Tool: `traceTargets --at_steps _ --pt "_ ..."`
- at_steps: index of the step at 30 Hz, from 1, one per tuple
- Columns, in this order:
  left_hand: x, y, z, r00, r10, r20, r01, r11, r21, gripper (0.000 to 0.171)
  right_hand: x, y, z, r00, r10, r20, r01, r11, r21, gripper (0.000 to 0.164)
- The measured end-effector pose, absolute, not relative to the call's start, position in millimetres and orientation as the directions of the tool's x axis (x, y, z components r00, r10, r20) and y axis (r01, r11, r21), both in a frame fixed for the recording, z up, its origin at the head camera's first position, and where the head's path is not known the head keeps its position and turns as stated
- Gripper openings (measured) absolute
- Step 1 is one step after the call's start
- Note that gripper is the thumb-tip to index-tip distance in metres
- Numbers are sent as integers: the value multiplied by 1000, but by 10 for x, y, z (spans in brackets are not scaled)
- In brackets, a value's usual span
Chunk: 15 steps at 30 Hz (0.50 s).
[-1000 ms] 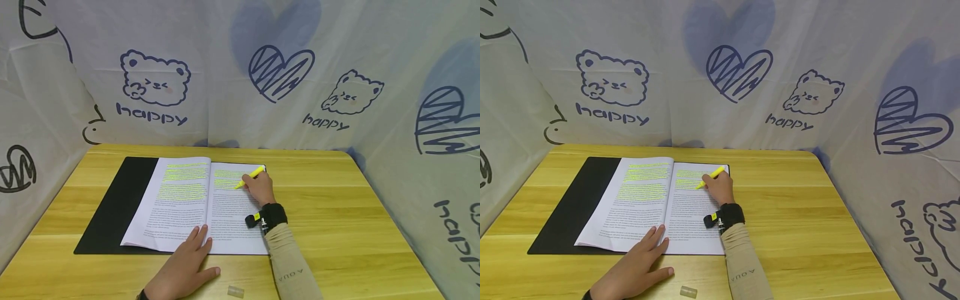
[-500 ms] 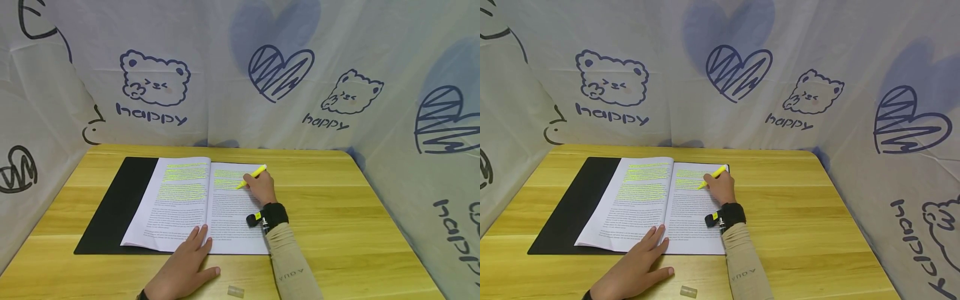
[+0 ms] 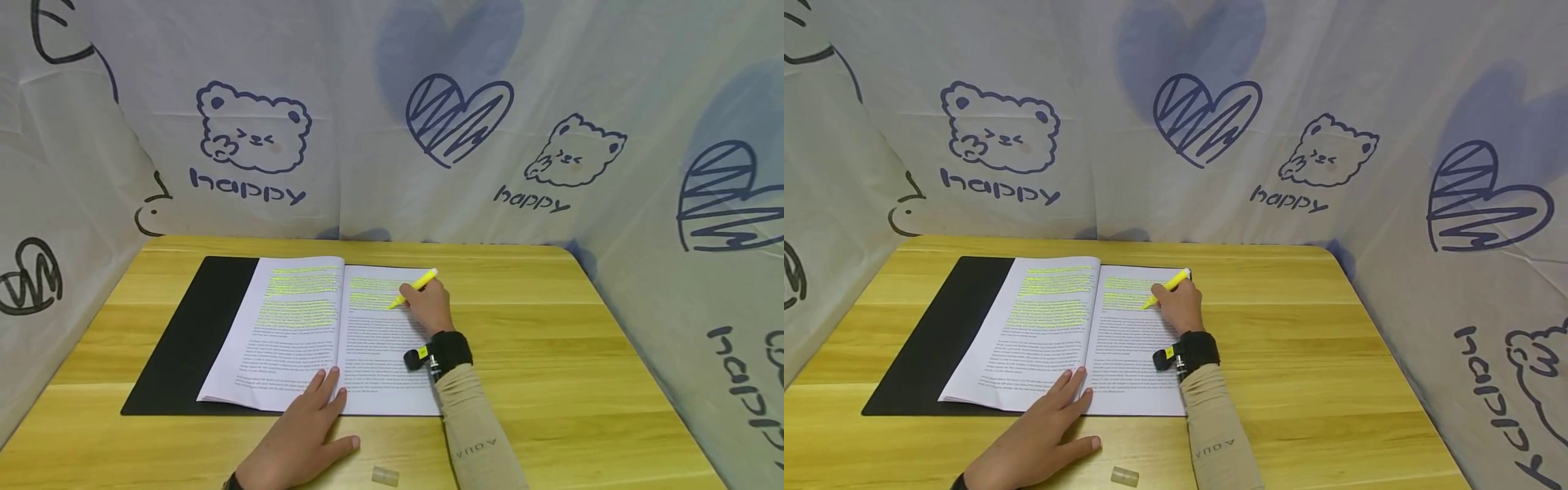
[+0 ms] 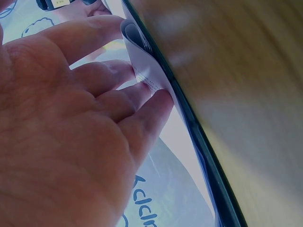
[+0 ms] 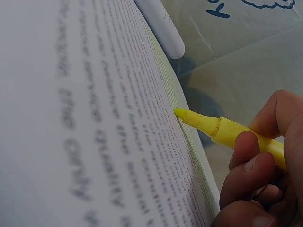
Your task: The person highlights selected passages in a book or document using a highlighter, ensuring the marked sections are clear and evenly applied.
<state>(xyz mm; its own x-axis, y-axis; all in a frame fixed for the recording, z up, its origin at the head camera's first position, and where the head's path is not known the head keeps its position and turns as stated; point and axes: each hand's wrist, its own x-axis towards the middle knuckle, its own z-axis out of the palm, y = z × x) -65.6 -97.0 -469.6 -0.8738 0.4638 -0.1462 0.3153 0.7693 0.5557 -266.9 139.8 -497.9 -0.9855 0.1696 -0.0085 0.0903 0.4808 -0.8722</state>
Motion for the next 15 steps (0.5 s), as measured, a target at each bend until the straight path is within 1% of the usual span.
traceTargets --at_steps 15 --pt "-655 -963 -4697 -873 462 -153 312 773 552 82 -2665 1426 -4953 -984 178 -26 111 485 -867 31"
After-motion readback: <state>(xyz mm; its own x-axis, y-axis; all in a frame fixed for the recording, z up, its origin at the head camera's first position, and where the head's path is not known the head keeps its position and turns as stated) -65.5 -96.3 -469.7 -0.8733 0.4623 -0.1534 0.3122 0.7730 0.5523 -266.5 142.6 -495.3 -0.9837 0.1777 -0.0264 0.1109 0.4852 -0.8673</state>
